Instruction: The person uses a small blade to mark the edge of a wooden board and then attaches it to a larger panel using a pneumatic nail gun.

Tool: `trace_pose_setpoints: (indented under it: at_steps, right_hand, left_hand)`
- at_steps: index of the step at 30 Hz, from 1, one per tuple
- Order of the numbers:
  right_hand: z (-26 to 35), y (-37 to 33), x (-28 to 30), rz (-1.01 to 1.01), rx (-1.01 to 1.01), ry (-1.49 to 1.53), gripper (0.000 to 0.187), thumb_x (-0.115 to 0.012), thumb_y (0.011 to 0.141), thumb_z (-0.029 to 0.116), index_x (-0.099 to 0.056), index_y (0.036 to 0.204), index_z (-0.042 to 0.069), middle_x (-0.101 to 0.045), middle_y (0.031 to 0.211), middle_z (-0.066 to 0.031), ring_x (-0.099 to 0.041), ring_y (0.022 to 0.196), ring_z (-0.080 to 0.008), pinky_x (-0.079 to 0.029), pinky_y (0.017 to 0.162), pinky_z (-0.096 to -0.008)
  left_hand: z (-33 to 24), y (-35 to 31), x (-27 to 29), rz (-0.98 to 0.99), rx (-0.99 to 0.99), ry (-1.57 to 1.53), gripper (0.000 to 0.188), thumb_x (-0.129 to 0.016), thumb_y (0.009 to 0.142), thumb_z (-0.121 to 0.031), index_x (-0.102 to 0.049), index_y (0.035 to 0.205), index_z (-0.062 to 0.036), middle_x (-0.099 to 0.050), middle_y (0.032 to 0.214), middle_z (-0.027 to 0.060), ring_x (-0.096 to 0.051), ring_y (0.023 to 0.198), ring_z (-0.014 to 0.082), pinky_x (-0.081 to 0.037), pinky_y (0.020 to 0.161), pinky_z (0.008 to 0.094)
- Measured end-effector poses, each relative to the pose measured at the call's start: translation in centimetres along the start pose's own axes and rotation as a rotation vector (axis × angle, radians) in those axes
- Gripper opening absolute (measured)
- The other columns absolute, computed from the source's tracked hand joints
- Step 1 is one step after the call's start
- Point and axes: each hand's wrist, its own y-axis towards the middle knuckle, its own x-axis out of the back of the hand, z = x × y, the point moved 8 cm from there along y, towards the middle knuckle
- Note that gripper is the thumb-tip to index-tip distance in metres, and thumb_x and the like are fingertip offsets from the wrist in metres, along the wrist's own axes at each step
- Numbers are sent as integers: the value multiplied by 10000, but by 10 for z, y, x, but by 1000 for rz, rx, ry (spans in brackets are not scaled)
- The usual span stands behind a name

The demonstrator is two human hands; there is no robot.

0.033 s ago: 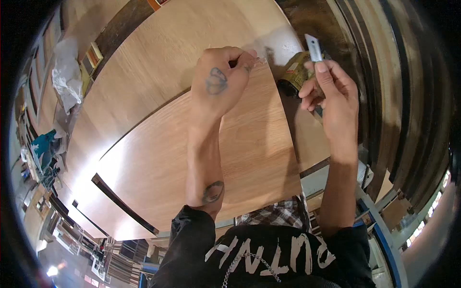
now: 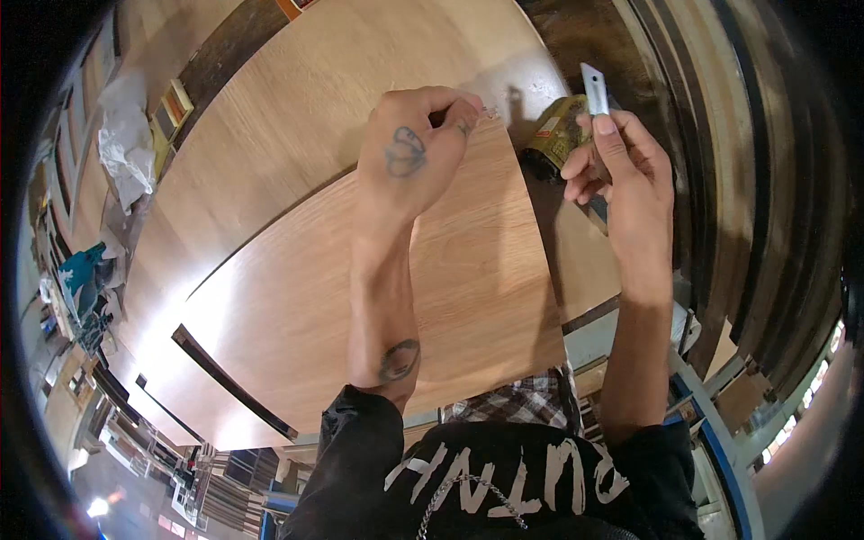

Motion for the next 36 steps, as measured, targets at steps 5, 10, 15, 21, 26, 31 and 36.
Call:
trace_pose_setpoints:
  at_steps: [5,10,15,21,26,31,36]
  right_hand:
    - [-16,4,-6,13,25,70,298,-558,1042,276,-637,1040,-11,-684,820,-87,-680,711,-159,-527,659,-275]
    - [-24,-2,-13,1,5,92,250,-591,1025,227,-652,1015,-16,-680,873,-81,-694,767,-159,-562,700,-285]
    - [-26,-9,-25,55,-28,183,200,-618,1007,180,-652,1006,-17,-652,819,-57,-691,730,-143,-568,663,-273]
    - [-23,-11,-36,75,-44,140,161,-605,1008,123,-620,1015,-38,-683,830,-97,-682,692,-156,-518,600,-271]
    - [-10,-3,-23,127,50,-220,126,-574,1008,92,-612,1056,-18,-677,825,-76,-629,672,-114,-503,615,-274]
    - [-14,2,-26,288,77,-357,132,-586,992,84,-619,1092,4,-668,839,-68,-618,685,-107,-497,639,-287]
    - [1,-6,-33,299,179,-395,107,-609,978,89,-645,1048,18,-666,860,-58,-632,772,-141,-495,695,-302]
  left_hand:
    - [4,2,1,50,44,136,190,-691,904,-157,-749,904,24,-686,703,110,-542,582,138,-436,555,304]
    - [9,4,-1,48,-3,65,232,-731,898,-212,-752,887,19,-673,683,99,-552,588,134,-438,556,293]
    - [7,3,-1,72,37,152,250,-770,871,-248,-757,896,0,-685,694,80,-565,582,136,-447,554,280]
    - [10,2,3,56,59,156,258,-713,913,-261,-751,886,-7,-657,658,79,-556,575,144,-452,563,290]
    - [7,0,2,46,78,154,277,-679,941,-260,-731,876,5,-607,623,78,-505,560,149,-425,558,321]
    - [-2,-3,3,78,113,151,280,-667,957,-240,-712,878,25,-569,609,72,-468,560,143,-398,543,328]
    - [-19,-13,10,114,30,-17,228,-710,938,-170,-699,907,56,-617,690,42,-509,636,97,-412,567,267]
